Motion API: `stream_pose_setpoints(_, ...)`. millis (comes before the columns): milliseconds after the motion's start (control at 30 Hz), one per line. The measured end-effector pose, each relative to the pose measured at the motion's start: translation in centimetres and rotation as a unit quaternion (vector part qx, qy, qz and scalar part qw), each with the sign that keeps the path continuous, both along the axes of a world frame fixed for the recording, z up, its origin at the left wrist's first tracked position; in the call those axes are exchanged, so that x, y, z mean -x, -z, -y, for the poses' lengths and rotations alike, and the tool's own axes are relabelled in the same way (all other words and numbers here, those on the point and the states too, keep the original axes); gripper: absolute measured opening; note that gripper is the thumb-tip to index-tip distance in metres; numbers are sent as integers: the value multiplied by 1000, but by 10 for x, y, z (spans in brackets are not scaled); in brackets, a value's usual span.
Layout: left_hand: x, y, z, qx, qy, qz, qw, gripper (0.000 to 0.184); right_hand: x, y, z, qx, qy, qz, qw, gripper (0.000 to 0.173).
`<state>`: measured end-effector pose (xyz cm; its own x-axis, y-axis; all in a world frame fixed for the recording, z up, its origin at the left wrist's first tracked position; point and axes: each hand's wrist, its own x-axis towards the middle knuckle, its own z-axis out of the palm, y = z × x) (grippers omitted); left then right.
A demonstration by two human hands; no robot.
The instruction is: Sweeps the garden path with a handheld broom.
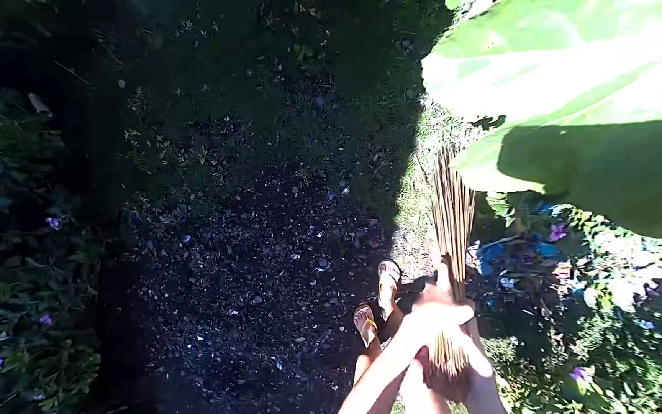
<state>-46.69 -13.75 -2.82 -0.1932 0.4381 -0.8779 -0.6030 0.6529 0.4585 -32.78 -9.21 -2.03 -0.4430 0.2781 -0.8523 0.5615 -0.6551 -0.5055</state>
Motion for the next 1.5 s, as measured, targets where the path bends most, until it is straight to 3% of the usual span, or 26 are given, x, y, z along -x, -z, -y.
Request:
stream_pose_setpoints(100,60,86,-52,15,57,-77,995,67,72,107,-39,-23,39,-117,992,30)
stream_pose_setpoints(167,85,136,-85,61,122,-99,986,60,103,152,-46,-35,79,-127,988,33)
stream_pose_setpoints(200,90,144,-93,78,158,-98,979,59,112,154,-41,-19,128,-119,984,33)
stream_pose_setpoints(300,70,104,-67,24,240,-60,969,81,101,89,-5,28,234,-50,970,31)
stream_pose_setpoints(400,56,21,-21,28,238,-78,968,83,81,-4,32,4,212,-51,976,78)
stream_pose_setpoints(467,69,-5,-17,51,222,-113,967,83,88,-27,32,-3,217,-94,972,87)
stream_pose_setpoints(533,86,15,-27,79,210,-158,962,83,108,7,20,31,210,-146,966,84)
stream_pose_setpoints(600,110,66,-52,83,206,-188,957,89,138,68,-6,42,225,-175,958,69)
stream_pose_setpoints(667,126,117,-75,51,226,-179,956,87,157,112,-23,7,266,-142,953,56)
stream_pose_setpoints(700,124,126,-79,27,255,-161,953,81,159,114,-25,-10,289,-105,952,54)
stream_pose_setpoints(800,105,97,-67,-7,294,-78,953,79,135,71,-2,-56,285,-63,955,71)
stream_pose_setpoints(933,73,21,-24,-5,167,-87,982,95,110,-1,38,-54,245,-86,964,86)
stream_pose_setpoints(1033,81,40,-29,5,126,-117,985,96,113,10,10,-1,194,-101,976,79)
stream_pose_setpoints(1133,72,94,-62,10,140,-117,983,88,102,69,-20,-6,201,-81,976,69)
stream_pose_setpoints(1233,29,107,-91,-31,207,-44,977,86,70,52,-40,-60,227,37,971,66)
stream_pose_setpoints(1333,-20,80,-70,-58,219,32,973,90,23,10,-23,-64,146,119,980,75)
stream_pose_setpoints(1433,-51,37,-34,-50,146,21,988,93,-9,-9,17,-101,172,73,977,85)
stream_pose_setpoints(1500,-65,9,-5,-15,81,-20,996,95,-28,-20,37,-74,134,28,988,88)
